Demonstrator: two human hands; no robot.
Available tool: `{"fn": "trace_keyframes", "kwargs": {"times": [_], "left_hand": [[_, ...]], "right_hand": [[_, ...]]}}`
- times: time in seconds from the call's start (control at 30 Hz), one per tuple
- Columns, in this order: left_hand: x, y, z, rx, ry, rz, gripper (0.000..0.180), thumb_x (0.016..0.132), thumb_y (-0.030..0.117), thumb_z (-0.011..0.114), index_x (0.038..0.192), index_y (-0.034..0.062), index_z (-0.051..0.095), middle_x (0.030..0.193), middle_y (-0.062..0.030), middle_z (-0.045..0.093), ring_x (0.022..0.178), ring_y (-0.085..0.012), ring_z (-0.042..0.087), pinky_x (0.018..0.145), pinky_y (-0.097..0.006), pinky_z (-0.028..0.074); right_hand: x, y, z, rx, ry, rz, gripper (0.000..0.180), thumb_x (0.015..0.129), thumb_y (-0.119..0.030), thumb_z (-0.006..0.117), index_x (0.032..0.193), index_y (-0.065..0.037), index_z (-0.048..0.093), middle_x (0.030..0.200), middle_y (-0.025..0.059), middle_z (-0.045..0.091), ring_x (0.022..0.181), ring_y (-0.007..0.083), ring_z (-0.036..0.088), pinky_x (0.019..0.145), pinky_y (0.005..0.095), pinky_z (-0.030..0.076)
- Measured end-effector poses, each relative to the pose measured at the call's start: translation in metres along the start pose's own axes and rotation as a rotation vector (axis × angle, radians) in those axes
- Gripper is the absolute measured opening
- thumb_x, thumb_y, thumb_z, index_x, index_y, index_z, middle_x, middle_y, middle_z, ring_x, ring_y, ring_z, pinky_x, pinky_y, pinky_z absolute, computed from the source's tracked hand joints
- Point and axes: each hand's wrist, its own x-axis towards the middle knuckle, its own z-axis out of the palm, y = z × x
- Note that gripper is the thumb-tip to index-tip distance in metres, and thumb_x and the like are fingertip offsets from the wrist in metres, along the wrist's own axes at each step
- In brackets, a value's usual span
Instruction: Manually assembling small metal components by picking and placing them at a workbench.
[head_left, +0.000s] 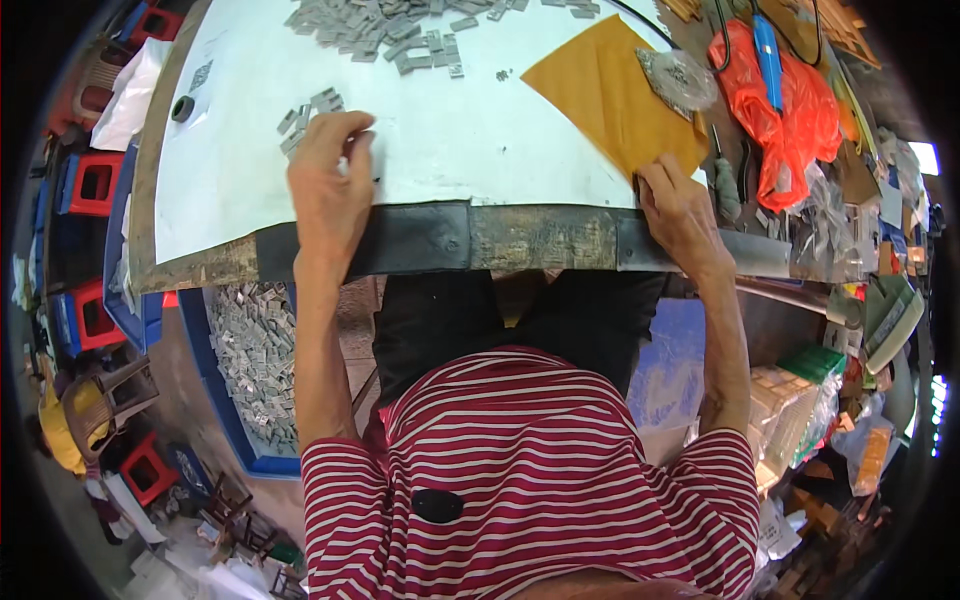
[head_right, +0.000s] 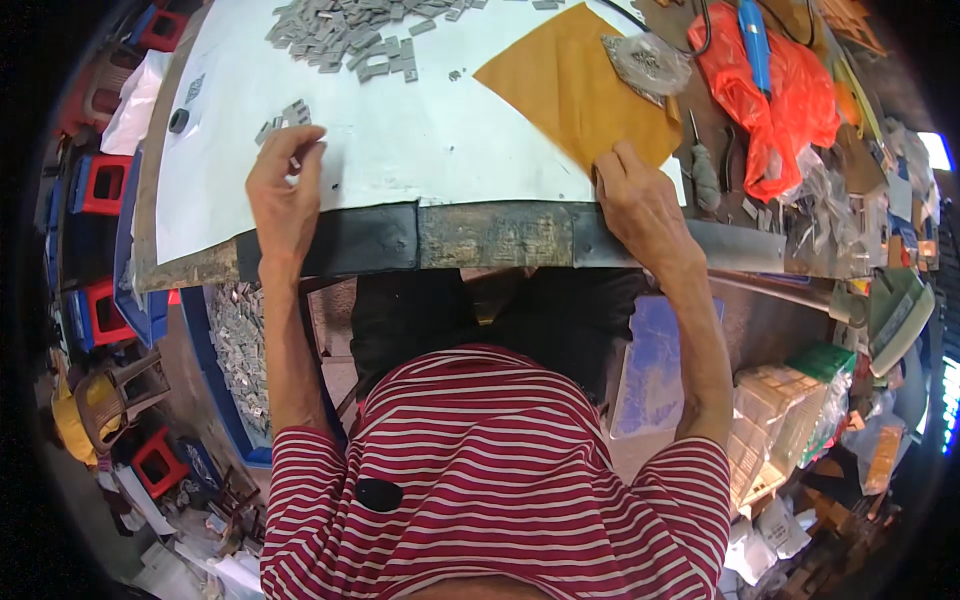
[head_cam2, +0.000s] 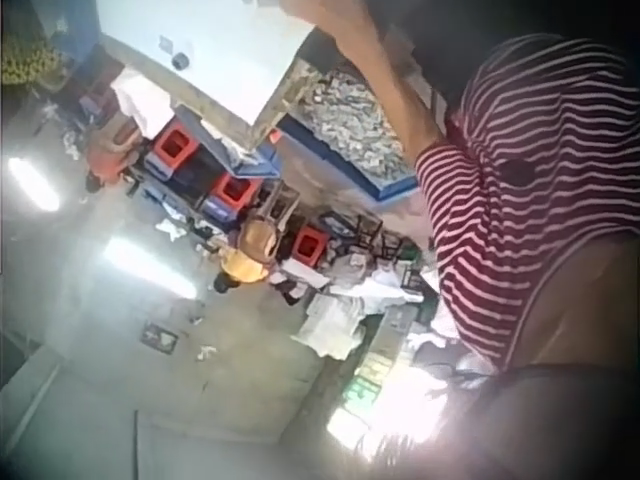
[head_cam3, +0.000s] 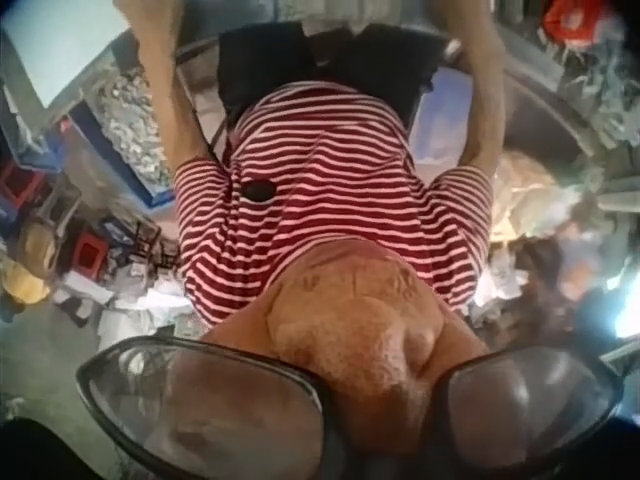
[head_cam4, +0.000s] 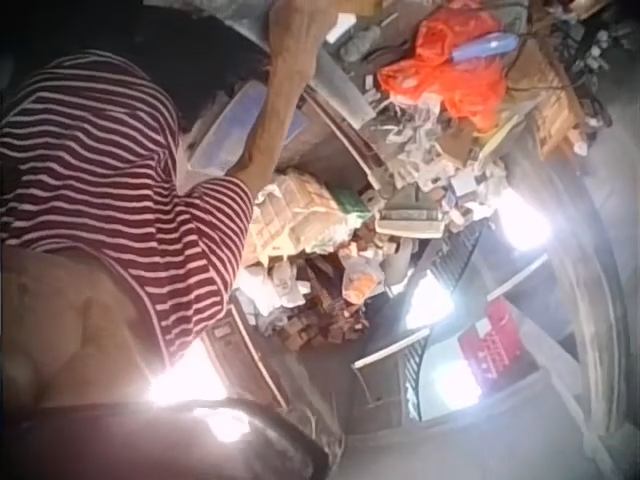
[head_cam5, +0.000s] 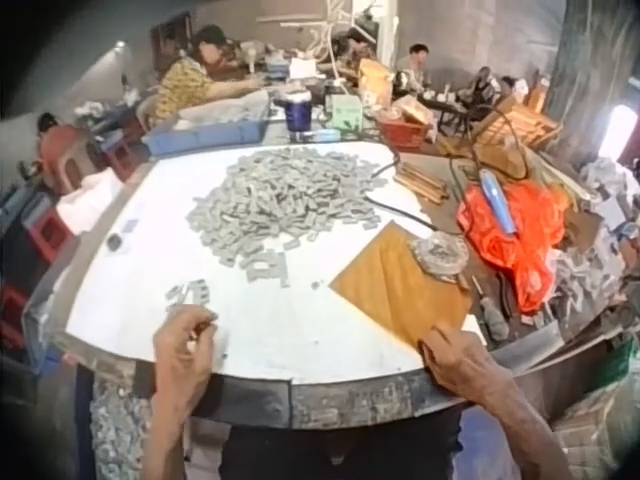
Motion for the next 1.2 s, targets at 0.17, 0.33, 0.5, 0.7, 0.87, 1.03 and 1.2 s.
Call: {"fn": "trace_keyframes", "kwargs": {"times": [0.17, 0.33, 0.5, 0.7, 0.87, 1.03, 1.2], "left_hand": [[0.025, -0.002, 0.021, -0.009, -0.046, 0.061, 0.010, 0.074, -0.003, 0.056, 0.083, -0.0011, 0.059, 0.078, -0.0128, 0.058, 0.065, -0.0245, 0.058, 0.058, -0.031, 0.045], [0.052, -0.022, 0.051, 0.003, -0.106, 0.088, 0.017, 0.073, 0.000, 0.058, 0.090, -0.0006, 0.061, 0.074, -0.0109, 0.059, 0.063, -0.0179, 0.055, 0.062, -0.027, 0.045], [0.063, -0.026, 0.075, 0.078, -0.176, 0.144, 0.020, 0.074, -0.001, 0.056, 0.093, 0.0007, 0.062, 0.078, -0.0121, 0.058, 0.066, -0.0217, 0.056, 0.062, -0.030, 0.046], [0.060, -0.024, 0.084, 0.255, -0.259, 0.177, 0.024, 0.075, -0.001, 0.055, 0.098, 0.0022, 0.060, 0.088, -0.0133, 0.055, 0.075, -0.0277, 0.057, 0.068, -0.035, 0.046], [0.048, -0.017, 0.075, 0.211, -0.293, 0.151, 0.022, 0.075, -0.003, 0.056, 0.097, 0.0020, 0.059, 0.092, -0.0132, 0.055, 0.077, -0.0302, 0.058, 0.069, -0.035, 0.047], [0.037, -0.018, 0.068, 0.121, -0.285, 0.169, 0.019, 0.076, -0.002, 0.057, 0.095, 0.0001, 0.057, 0.092, -0.0132, 0.055, 0.075, -0.0279, 0.058, 0.067, -0.033, 0.047], [0.037, -0.011, 0.062, 0.025, -0.300, 0.096, 0.009, 0.076, 0.005, 0.058, 0.084, 0.0007, 0.057, 0.084, -0.0131, 0.054, 0.072, -0.0293, 0.056, 0.065, -0.036, 0.045]], "right_hand": [[0.004, -0.004, -0.004, -0.060, -0.086, -0.013, 0.007, 0.075, 0.000, 0.052, 0.079, 0.001, 0.047, 0.078, 0.0169, 0.045, 0.063, 0.0342, 0.054, 0.054, 0.0402, 0.045], [0.007, -0.003, -0.005, -0.068, -0.139, -0.016, 0.008, 0.074, -0.002, 0.053, 0.078, 0.002, 0.047, 0.079, 0.0176, 0.045, 0.062, 0.0340, 0.055, 0.054, 0.0399, 0.046], [0.008, -0.002, -0.004, -0.094, -0.148, -0.024, 0.008, 0.075, -0.002, 0.053, 0.078, 0.002, 0.047, 0.078, 0.0176, 0.045, 0.062, 0.0336, 0.055, 0.054, 0.0394, 0.046], [0.006, 0.000, -0.001, -0.106, -0.131, -0.044, 0.007, 0.074, -0.001, 0.052, 0.078, 0.002, 0.046, 0.077, 0.0171, 0.045, 0.061, 0.0327, 0.055, 0.053, 0.0392, 0.046], [0.004, 0.000, 0.000, -0.091, -0.068, -0.015, 0.008, 0.075, 0.000, 0.052, 0.078, 0.001, 0.045, 0.075, 0.0159, 0.044, 0.062, 0.0324, 0.055, 0.054, 0.0384, 0.047], [0.006, 0.001, -0.004, 0.045, 0.190, 0.067, 0.012, 0.074, -0.001, 0.055, 0.083, -0.002, 0.047, 0.076, 0.0139, 0.048, 0.061, 0.0330, 0.053, 0.054, 0.0401, 0.044], [0.013, -0.013, -0.012, 0.982, 0.113, 0.627, 0.010, 0.080, -0.007, 0.058, 0.081, 0.002, 0.056, 0.060, 0.0016, 0.051, 0.052, 0.0065, 0.047, 0.044, 0.0216, 0.036]]}}
